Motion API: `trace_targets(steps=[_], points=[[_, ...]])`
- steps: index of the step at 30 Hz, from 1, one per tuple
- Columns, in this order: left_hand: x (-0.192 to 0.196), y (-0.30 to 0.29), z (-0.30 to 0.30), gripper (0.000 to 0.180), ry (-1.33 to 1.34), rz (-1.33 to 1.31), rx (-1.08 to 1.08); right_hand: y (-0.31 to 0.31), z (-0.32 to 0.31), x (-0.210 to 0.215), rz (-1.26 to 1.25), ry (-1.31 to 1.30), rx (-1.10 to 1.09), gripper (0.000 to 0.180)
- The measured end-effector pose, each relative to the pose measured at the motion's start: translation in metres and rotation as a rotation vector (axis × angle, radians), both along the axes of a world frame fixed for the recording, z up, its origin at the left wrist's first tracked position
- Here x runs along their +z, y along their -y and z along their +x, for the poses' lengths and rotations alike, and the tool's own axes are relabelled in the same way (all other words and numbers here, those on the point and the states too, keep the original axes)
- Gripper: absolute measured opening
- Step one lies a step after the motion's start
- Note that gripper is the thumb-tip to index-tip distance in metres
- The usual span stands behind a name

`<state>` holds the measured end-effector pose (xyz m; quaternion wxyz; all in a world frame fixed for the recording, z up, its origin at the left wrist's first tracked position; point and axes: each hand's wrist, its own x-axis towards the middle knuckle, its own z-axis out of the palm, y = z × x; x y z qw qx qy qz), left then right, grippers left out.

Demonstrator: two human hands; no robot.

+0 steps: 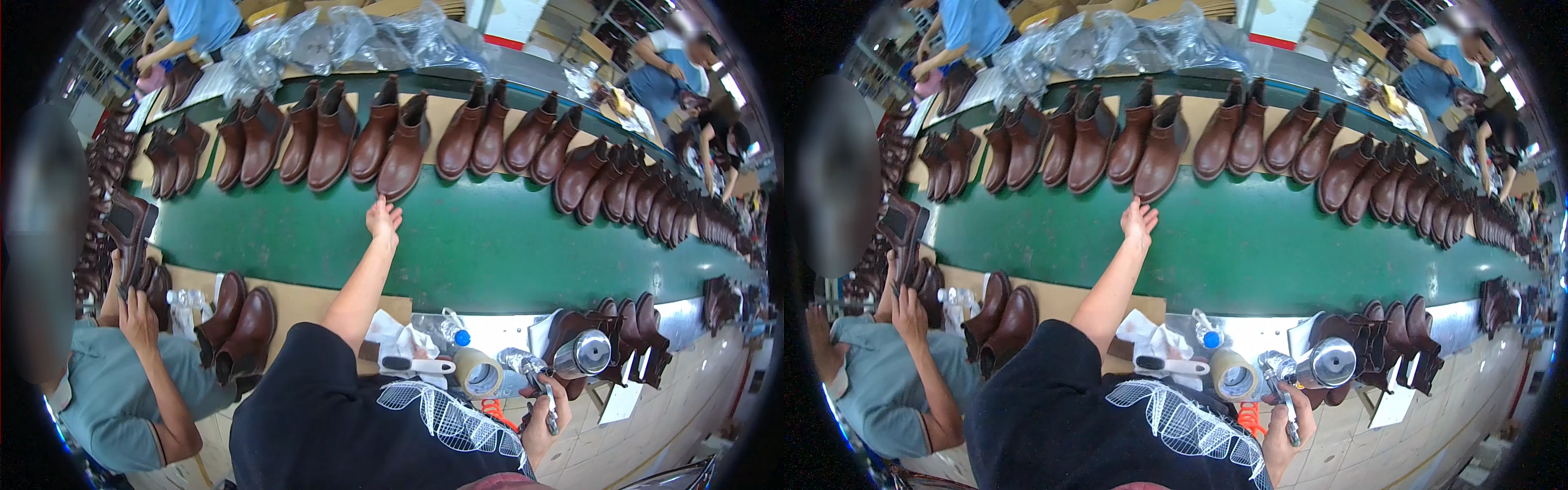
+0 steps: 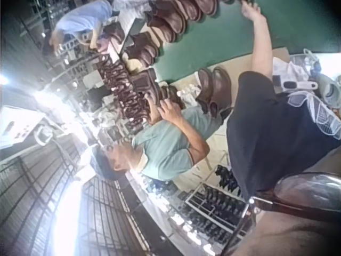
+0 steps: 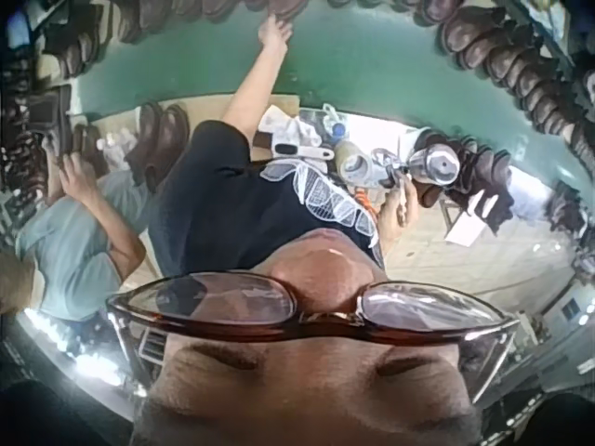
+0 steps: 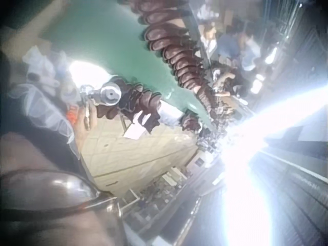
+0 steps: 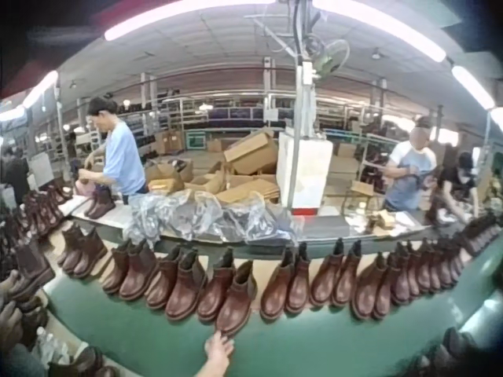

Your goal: The recorder uses a spray gun to apply a finish or adhesive to brown leather boots on an assembly line.

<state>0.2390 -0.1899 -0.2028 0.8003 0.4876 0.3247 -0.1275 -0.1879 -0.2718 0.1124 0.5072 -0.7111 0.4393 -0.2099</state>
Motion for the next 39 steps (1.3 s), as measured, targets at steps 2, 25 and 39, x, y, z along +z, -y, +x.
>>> trace_targets(steps=[2, 25, 39], points=[[0.007, -0.004, 0.015, 0.071, 0.043, 0.050, 0.136, -0.003, -0.002, 0.004, 0.009, 0.000, 0.032, 0.034], [0.242, -0.196, -0.144, 0.070, 0.534, -1.053, -0.805, -0.068, -0.007, 0.058, -0.131, 0.069, 0.190, 0.041], [0.230, -0.325, -0.209, 0.093, 0.738, -0.794, -0.602, -0.126, 0.016, 0.041, -0.370, 0.233, 0.296, 0.043]])
